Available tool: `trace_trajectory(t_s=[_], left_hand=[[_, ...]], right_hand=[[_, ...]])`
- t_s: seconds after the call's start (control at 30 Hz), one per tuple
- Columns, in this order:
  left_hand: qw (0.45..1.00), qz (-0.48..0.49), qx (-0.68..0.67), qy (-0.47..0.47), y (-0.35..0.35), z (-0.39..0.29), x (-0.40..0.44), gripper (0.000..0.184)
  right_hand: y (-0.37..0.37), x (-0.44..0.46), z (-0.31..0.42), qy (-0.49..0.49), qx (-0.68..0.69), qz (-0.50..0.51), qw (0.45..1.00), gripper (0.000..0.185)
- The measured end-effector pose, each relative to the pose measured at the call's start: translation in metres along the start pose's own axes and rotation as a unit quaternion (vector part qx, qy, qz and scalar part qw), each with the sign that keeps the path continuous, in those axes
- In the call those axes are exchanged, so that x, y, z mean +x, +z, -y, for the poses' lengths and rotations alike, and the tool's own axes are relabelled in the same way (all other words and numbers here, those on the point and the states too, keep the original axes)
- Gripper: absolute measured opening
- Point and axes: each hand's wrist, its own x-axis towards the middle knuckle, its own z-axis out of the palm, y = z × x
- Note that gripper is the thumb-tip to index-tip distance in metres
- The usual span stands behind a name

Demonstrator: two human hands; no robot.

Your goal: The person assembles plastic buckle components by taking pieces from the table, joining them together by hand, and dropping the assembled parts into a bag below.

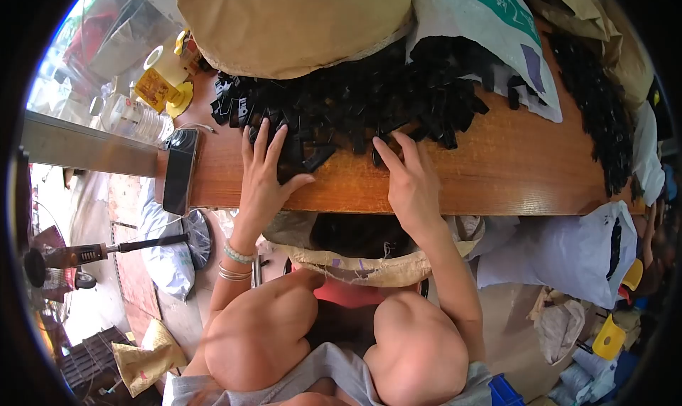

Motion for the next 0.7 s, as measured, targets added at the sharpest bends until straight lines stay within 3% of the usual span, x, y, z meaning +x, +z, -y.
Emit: trace_trajectory(t_s=[0.17, 0.23, 0.37, 0.47, 0.53, 0.67, 0.7], left_hand=[[0.993, -0.066, 0.081, 0.05, -0.006, -0.016, 0.001, 0.076], [0.985, -0.073, 0.025, 0.152, -0.004, -0.023, 0.001, 0.054], [0.972, -0.045, 0.065, 0.223, 0.009, -0.034, 0.013, 0.038], [0.983, -0.006, 0.054, 0.175, 0.01, -0.045, 0.022, 0.038], [0.987, -0.003, 0.036, 0.155, 0.013, -0.049, 0.026, 0.038], [0.99, -0.001, 0.007, 0.139, 0.018, -0.051, 0.023, 0.034], [0.99, -0.004, 0.007, 0.142, 0.019, -0.051, 0.023, 0.034]], right_hand=[[0.004, -0.004, 0.001, 0.001, 0.012, -0.019, 1.0, 0.034], [0.003, -0.008, 0.002, 0.022, 0.034, -0.021, 0.999, 0.031], [0.001, -0.014, 0.002, 0.044, 0.058, -0.027, 0.997, 0.03], [-0.003, -0.021, 0.004, 0.071, 0.108, -0.06, 0.99, 0.027], [-0.013, -0.023, 0.014, 0.183, 0.232, -0.038, 0.954, 0.024], [-0.015, -0.027, 0.02, 0.121, 0.23, -0.058, 0.964, 0.022], [-0.01, -0.03, 0.021, 0.138, 0.305, -0.061, 0.94, 0.022]])
